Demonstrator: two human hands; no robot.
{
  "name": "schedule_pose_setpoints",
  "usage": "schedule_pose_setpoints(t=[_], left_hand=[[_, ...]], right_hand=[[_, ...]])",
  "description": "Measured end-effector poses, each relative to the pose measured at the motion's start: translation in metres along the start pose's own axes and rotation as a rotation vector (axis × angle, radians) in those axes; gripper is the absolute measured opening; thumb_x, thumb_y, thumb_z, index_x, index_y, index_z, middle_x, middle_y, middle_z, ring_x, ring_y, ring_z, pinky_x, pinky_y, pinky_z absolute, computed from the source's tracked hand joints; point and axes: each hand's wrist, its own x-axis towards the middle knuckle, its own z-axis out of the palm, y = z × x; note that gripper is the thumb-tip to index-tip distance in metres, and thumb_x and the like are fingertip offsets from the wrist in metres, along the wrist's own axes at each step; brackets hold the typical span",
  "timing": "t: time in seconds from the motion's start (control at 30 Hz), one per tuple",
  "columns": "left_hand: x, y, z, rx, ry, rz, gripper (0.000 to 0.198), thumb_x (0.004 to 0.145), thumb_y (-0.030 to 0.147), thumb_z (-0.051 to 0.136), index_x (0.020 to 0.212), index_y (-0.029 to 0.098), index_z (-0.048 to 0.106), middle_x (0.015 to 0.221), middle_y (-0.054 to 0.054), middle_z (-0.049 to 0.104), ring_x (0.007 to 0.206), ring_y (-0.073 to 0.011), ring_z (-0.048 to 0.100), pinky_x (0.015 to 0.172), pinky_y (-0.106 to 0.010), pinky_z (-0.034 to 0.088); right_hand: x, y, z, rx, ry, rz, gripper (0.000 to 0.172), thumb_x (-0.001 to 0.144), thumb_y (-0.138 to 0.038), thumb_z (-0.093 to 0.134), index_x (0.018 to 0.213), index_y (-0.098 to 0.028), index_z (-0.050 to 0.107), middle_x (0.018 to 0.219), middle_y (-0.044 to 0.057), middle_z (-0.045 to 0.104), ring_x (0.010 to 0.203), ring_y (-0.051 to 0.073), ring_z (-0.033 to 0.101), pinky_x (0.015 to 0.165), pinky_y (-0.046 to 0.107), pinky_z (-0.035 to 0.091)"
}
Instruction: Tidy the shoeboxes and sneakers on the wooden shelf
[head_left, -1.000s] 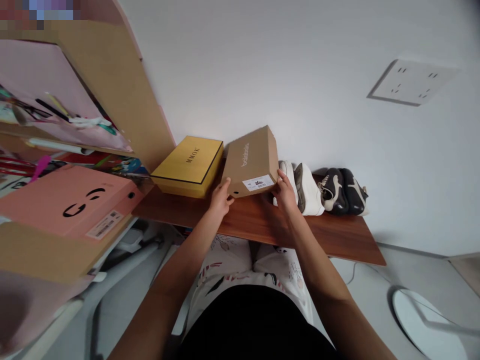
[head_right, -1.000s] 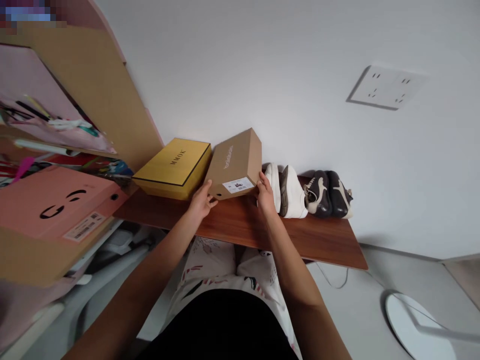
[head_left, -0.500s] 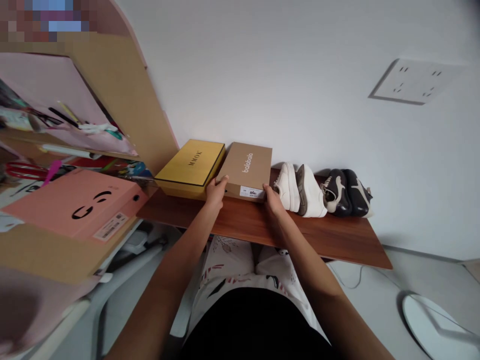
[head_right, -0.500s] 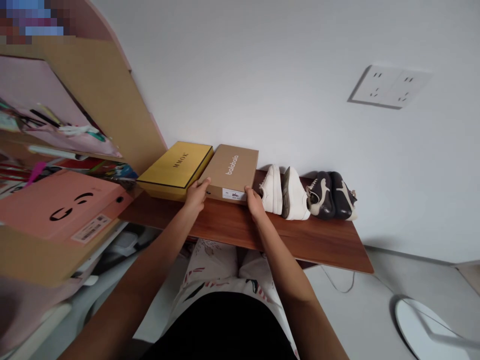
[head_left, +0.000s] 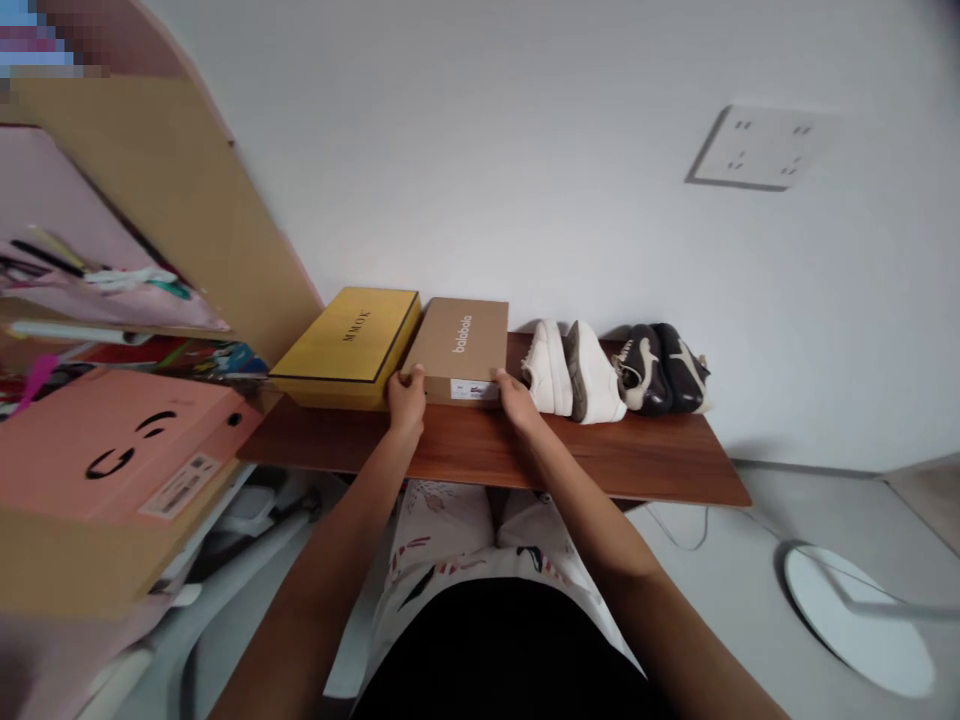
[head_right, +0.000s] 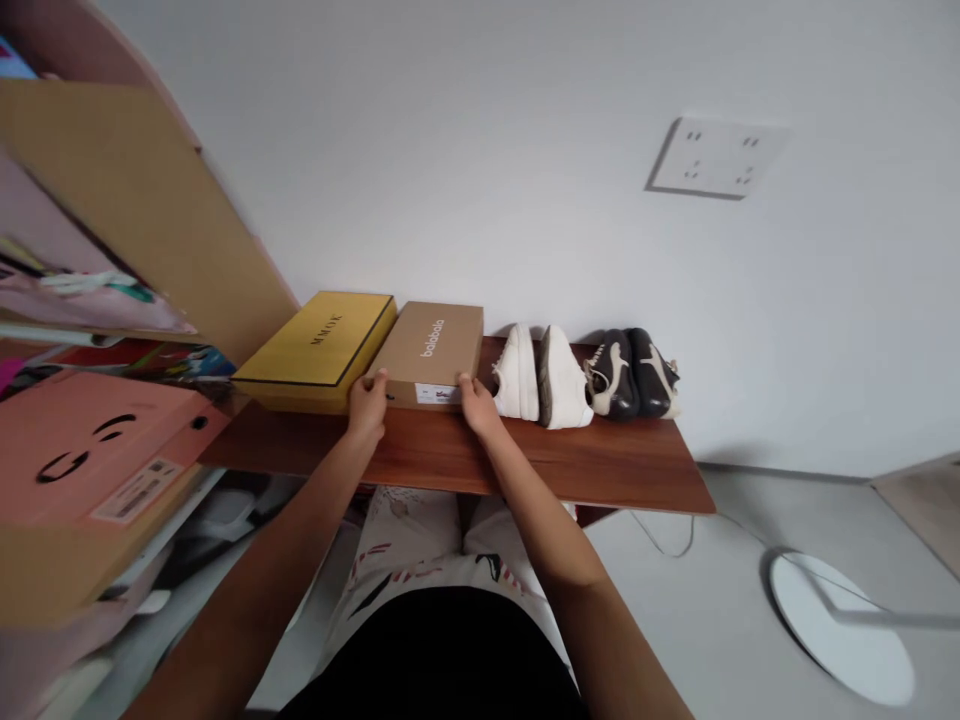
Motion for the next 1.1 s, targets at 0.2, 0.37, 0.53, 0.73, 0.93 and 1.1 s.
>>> schedule_pose_setpoints(t=[0.2,0.37,0.53,0.73,0.93,1.1], left_hand=[[-0.091,-0.003,0.020,0.123,-0.195,0.362,0.065,0.088,0.034,0.061,0.148,0.021,0.039,0.154,-0.016,0.041,0.143,-0.0253,0.040,0.118,-0.039,0.034],[-0.134,-0.018,0.092,0.105,-0.582,0.196,0.068,0.083,0.033,0.070,0.144,0.016,0.045,0.151,-0.020,0.046,0.141,-0.0310,0.044,0.117,-0.045,0.034],[-0.116,-0.020,0.146,0.141,-0.598,0.057,0.068,0.075,0.033,0.080,0.132,0.010,0.051,0.133,-0.022,0.061,0.125,-0.0327,0.058,0.105,-0.044,0.045],[-0.091,0.011,0.148,0.405,-0.730,0.278,0.051,0.073,0.035,0.082,0.113,0.016,0.056,0.117,-0.013,0.067,0.110,-0.0293,0.064,0.092,-0.039,0.051],[-0.091,0.049,0.150,0.893,-0.821,0.598,0.054,0.078,0.035,0.079,0.120,0.014,0.052,0.126,-0.018,0.063,0.120,-0.0323,0.059,0.098,-0.039,0.045],[-0.103,0.054,0.161,1.127,-0.865,0.753,0.050,0.081,0.030,0.076,0.121,0.011,0.052,0.119,-0.020,0.064,0.121,-0.0329,0.060,0.101,-0.039,0.043]], right_hand=[[-0.043,0.023,-0.099,-0.130,0.321,-0.217,0.058,0.090,-0.060,0.049,0.128,-0.018,0.062,0.130,0.015,0.064,0.119,0.025,0.060,0.105,0.039,0.047],[-0.057,0.070,-0.171,-0.258,0.583,-0.012,0.072,0.081,-0.062,0.061,0.130,-0.010,0.057,0.128,0.020,0.062,0.124,0.032,0.055,0.109,0.048,0.041],[-0.037,0.090,-0.182,-0.145,0.314,0.106,0.076,0.066,-0.063,0.076,0.121,-0.014,0.059,0.109,0.011,0.070,0.100,0.025,0.065,0.091,0.038,0.052],[-0.010,0.069,-0.195,-0.134,0.013,-0.062,0.065,0.070,-0.063,0.074,0.112,-0.016,0.058,0.103,0.007,0.071,0.095,0.022,0.065,0.086,0.034,0.053],[-0.003,0.030,-0.196,-0.822,-0.028,-0.101,0.056,0.077,-0.052,0.077,0.116,-0.016,0.058,0.103,0.011,0.072,0.097,0.028,0.067,0.082,0.033,0.048],[0.002,0.010,-0.183,-1.160,-0.132,-0.136,0.042,0.086,-0.045,0.070,0.115,-0.018,0.057,0.117,0.016,0.070,0.106,0.030,0.067,0.083,0.032,0.046]])
